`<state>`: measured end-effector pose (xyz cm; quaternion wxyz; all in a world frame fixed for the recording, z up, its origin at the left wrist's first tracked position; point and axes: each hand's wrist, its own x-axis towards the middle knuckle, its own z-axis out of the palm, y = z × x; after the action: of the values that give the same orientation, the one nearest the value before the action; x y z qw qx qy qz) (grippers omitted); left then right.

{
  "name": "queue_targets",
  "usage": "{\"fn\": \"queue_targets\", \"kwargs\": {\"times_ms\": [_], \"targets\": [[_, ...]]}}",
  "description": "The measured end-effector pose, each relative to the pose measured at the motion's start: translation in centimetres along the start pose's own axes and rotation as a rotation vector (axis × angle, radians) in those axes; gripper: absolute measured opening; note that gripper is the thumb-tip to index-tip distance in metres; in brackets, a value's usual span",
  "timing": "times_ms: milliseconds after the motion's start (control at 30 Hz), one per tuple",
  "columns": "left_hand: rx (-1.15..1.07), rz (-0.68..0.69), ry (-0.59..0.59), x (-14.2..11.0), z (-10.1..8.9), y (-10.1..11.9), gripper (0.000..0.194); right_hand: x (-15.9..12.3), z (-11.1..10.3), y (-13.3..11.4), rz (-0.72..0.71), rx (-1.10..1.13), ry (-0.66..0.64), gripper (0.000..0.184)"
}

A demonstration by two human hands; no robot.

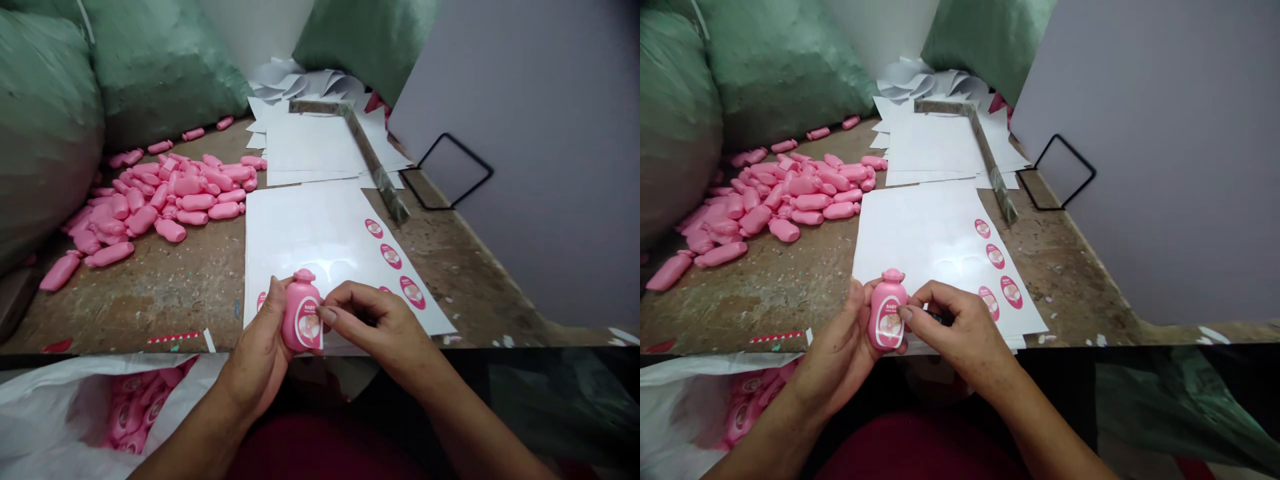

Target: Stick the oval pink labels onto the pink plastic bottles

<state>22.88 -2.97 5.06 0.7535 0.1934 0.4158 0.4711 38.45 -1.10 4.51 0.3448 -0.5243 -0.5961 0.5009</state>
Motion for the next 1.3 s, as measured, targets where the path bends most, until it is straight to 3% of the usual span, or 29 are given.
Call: {"fn": "queue_targets", "kwargs": {"times_ms": [433, 767, 933, 1167, 1300], "targets": [[0.042, -0.01, -0.008, -0.1, 0.0, -0.1, 0.054, 0.1, 0.1, 0.3, 0.009, 0.025, -0.016, 0.026], [0.093, 0.002, 0.004, -0.2, -0.3, -0.3, 0.048, 0.1, 0.4, 0.4, 0.008, 0.051, -0.012, 0.026], [0.155, 0.011, -0.037, -0.4, -0.2, -0.2, 0.033, 0.1, 0.3, 0.6, -0.019, 0.023, -0.007, 0.025], [0.137, 0.013, -0.089, 0.3, -0.4, -0.1, 0.034, -0.5, 0.3, 1.6, -0.245, -0.346, 0.185, 0.019], [0.101, -0.062, -0.119, 0.3, -0.7, 0.2, 0.048, -0.4, 0.1, 2.1, -0.367, -0.527, 0.355, 0.023]]}}
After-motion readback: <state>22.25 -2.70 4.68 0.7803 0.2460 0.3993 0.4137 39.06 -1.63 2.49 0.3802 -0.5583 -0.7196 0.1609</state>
